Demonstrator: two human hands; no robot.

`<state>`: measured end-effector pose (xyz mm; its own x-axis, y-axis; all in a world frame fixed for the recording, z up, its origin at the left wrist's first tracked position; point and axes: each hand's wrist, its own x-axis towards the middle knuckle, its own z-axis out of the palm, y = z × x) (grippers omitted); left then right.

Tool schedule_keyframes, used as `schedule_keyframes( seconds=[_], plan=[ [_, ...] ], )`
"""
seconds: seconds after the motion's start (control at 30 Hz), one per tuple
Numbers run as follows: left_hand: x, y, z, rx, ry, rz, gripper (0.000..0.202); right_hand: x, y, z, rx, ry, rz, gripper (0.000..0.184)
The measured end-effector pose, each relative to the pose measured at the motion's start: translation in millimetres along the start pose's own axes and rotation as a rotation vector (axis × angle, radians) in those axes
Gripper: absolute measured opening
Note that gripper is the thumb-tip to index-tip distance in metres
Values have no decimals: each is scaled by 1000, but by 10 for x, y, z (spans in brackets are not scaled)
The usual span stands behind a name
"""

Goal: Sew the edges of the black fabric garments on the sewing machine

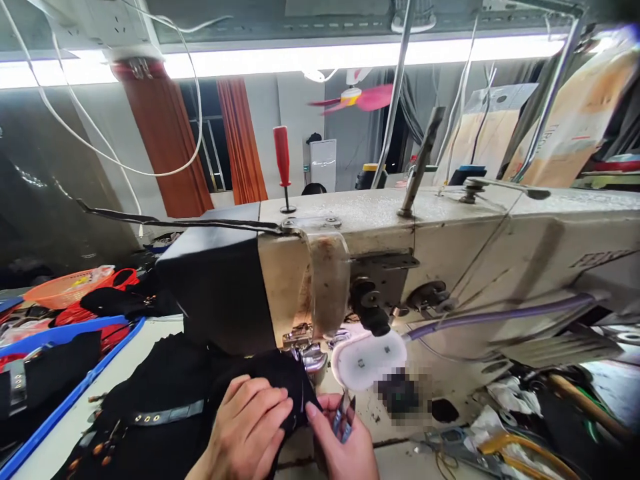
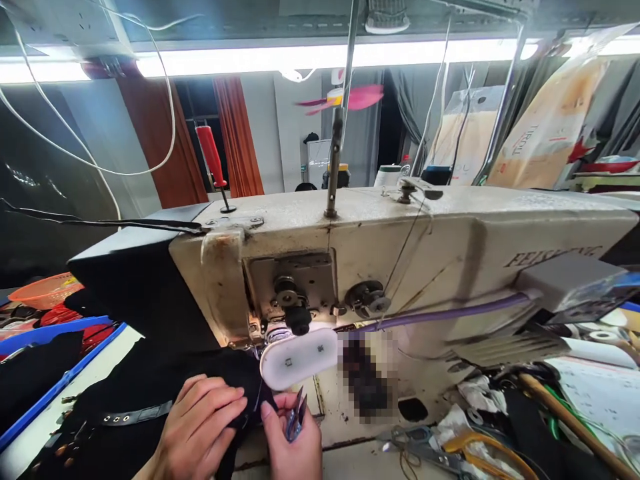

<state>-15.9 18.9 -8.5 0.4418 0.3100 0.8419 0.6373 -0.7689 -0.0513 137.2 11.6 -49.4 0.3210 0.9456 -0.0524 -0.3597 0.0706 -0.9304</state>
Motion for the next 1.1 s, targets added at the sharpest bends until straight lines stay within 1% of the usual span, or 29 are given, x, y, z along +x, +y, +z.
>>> schedule_keyframes(
  seconds=[0.1,0.2,0.3,0.5,0.63,0.83,1.1],
  plan=[
    [59,-2,-55,-34,-75,44,22,-73,20,5,23,1,33,51],
    [121,24,-81,-68,-70,46,18,-115,10,45,91,7,101,50],
    [141,43,-92,-91,-93,37,16,-117,-31,69,174,8,140,45],
    [107,6,-89,-103,-108,67,19,-57,-31,11,186,-131,216,40],
    [95,3,-94,-110,-117,63,21,-37,4,-12,175,-148,226,38],
    [121,31,-110,-104,-91,62,20,-45,-31,-2,123,-161,225,32],
    [77,11,-117,-101,-118,73,25,-42,-84,4,14,-149,165,26]
  ],
)
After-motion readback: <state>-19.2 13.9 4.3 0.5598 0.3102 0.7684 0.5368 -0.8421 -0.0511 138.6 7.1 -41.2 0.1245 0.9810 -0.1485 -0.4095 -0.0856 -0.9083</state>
